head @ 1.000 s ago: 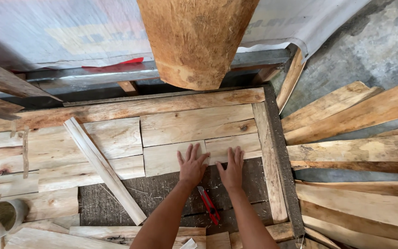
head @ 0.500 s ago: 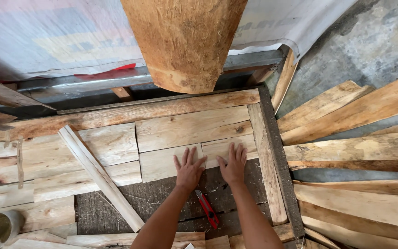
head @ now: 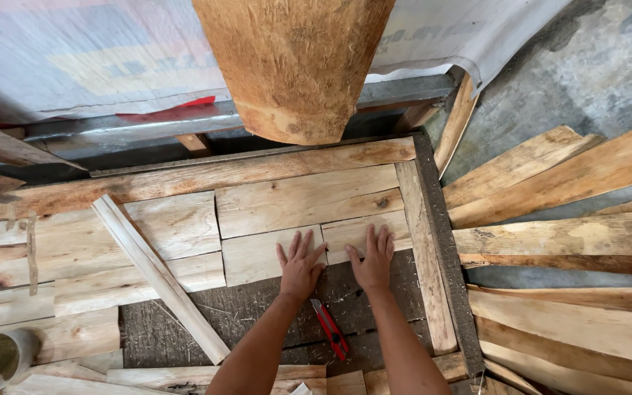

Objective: Trim and fit small wooden slats into a larger wooden panel assembly.

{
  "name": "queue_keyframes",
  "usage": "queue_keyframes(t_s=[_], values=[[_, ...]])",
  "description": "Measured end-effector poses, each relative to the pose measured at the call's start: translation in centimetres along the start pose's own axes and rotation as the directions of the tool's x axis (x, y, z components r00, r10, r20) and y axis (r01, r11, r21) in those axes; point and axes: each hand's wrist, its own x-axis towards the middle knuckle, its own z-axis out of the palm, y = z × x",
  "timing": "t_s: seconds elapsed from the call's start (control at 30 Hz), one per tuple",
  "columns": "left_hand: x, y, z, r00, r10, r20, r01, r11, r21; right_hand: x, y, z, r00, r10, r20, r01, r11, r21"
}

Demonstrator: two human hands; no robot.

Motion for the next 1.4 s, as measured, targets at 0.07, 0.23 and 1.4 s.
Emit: queue_keyframes(t_s=[0.07,0.23,1.4], values=[[0.0,-0.3,0.4,1.0,0.013,-0.016,-0.013,1.0,-0.005,-0.1,-0.2,0.0,1.0,0.01,0.008,-0.01,1.0,-0.016],[0.0,-0.4,0.7,0.998,0.045,-0.042,-0.044,0.999,0.019,0.0,-2.2,-0.8,0.994,0.096,0.061,-0.094,0.995,-0.027],[-0.4,0.7,-1.3,0.983,0.038,0.18,-0.071,0.981,0.182,1.3,-2.3,-0.4,0.944,0.187,0.271,-0.161,0.98,-0.117]])
